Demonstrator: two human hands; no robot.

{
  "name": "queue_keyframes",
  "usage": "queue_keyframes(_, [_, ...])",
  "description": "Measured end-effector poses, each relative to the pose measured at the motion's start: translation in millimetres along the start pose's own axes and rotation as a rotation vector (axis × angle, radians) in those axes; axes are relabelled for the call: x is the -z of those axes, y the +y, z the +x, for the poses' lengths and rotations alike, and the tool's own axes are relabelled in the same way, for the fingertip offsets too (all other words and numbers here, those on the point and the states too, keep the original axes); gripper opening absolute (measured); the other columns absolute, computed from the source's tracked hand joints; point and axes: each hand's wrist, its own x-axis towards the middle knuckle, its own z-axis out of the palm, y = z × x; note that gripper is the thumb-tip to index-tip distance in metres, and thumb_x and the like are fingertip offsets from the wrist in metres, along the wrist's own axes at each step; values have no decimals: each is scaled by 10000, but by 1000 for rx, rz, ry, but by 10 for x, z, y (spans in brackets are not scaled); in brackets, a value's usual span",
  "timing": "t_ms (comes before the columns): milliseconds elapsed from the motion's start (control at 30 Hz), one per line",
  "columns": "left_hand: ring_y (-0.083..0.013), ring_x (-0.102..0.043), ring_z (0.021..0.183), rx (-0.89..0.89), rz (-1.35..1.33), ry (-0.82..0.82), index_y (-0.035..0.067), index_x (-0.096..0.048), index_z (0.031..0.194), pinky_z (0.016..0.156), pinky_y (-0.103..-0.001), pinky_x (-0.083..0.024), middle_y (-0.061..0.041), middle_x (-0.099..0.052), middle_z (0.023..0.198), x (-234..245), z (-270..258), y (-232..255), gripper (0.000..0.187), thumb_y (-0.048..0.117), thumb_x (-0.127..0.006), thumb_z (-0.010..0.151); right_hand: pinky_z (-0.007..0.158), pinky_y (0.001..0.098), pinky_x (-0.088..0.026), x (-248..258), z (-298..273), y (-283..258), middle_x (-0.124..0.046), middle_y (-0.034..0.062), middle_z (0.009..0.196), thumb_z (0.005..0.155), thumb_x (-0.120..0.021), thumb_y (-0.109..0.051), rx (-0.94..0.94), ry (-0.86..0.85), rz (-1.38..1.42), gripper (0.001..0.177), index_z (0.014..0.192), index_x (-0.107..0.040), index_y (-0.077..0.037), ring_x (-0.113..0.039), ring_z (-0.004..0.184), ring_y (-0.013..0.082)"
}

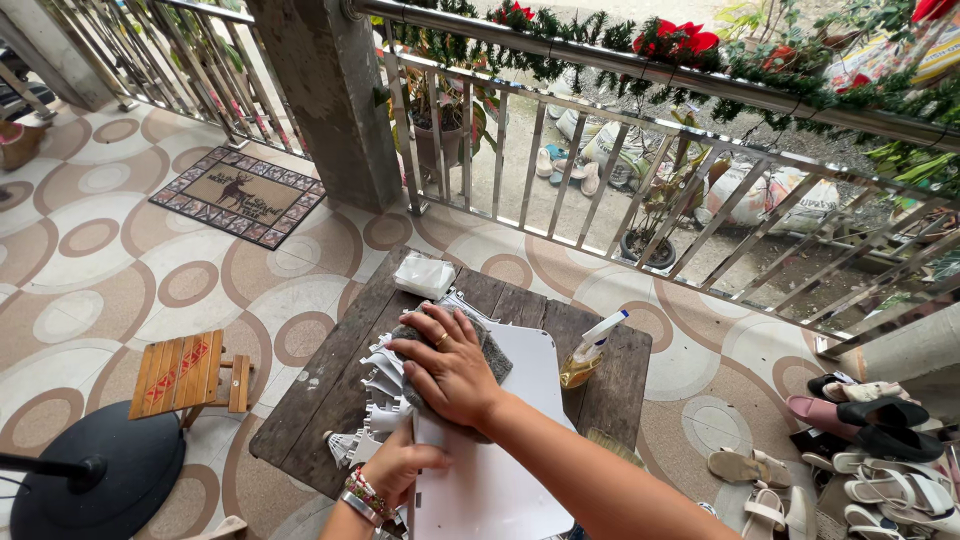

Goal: The person cleans multiple white plastic panels on a wooden table using a spray bottle and a cloth. They spray each panel, wipe it with the cloth, and stack the cleaned panels on the floor. The process is repeated for several panels throughout the clip.

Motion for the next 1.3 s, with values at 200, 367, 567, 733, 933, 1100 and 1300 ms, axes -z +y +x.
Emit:
queue_keyframes(200, [-233, -673, 810, -18, -6, -39, 4, -464, 1410, 736, -390, -589, -131, -677, 964, -18, -66, -74, 830, -38, -728, 624, 821, 445, -553, -36, 425, 473, -753, 127, 942, 1024, -500, -465, -586, -75, 155, 417, 1011, -770, -147, -717, 910, 332])
queue_keyframes(367, [-227, -650, 810, -130, -67, -14, -43, -500, 1380, 733, -377, -575, -135, -653, 972, -122, -122, -224, 783, -19, -729, 632, 786, 424, -594, -157, 433, 753, -737, 176, 828, 1018, -534, -516, -616, 19, 213, 483, 981, -803, -116, -740, 809, 363])
queue_keyframes(567, [-259, -703, 873, -126, -108, 90, -21, -540, 1344, 739, -393, -605, -165, -703, 1036, -46, -433, -97, 747, 49, -717, 621, 998, 413, -519, -178, 146, 958, -729, 131, 1262, 1011, -431, -491, -765, 138, 29, 490, 1196, -729, -148, -668, 1173, 327])
queue_keyframes(733, [-261, -725, 922, -160, -256, 51, 93, -521, 1364, 736, -406, -633, -138, -721, 1065, -166, -394, 139, 753, 358, -683, 678, 1224, 524, -68, -373, -49, 248, -168, 138, 1670, 1050, -343, -445, -666, -152, 42, 611, 1579, -343, -140, -87, 1549, 327])
queue_keyframes(933, [-252, -746, 964, -190, -341, 71, 230, -493, 1370, 729, -414, -658, -90, -737, 1080, -123, -346, 248, 756, 630, -663, 751, 1278, 510, -77, -139, -53, -137, -286, 27, 1696, 1047, -400, -434, -92, -300, 50, 547, 1560, -443, -251, -185, 1587, 285])
queue_keyframes(1100, [-237, -707, 910, -283, -253, 127, 45, -561, 1349, 737, -390, -627, -116, -713, 1063, 5, -287, 84, 581, 345, -699, 870, 1220, 538, -46, -8, 67, 61, -260, 25, 1680, 1002, -475, -427, -432, -153, 77, 528, 1512, -474, -289, -145, 1560, 314])
queue_keyframes(1300, [-233, -713, 833, -175, -193, 169, 19, -575, 1298, 695, -393, -608, -139, -724, 1026, 166, -296, -44, 477, 228, -699, 888, 1244, 581, -32, -107, -73, -36, -234, 48, 1711, 1048, -450, -387, -340, -89, 71, 483, 1523, -488, -309, -127, 1599, 336])
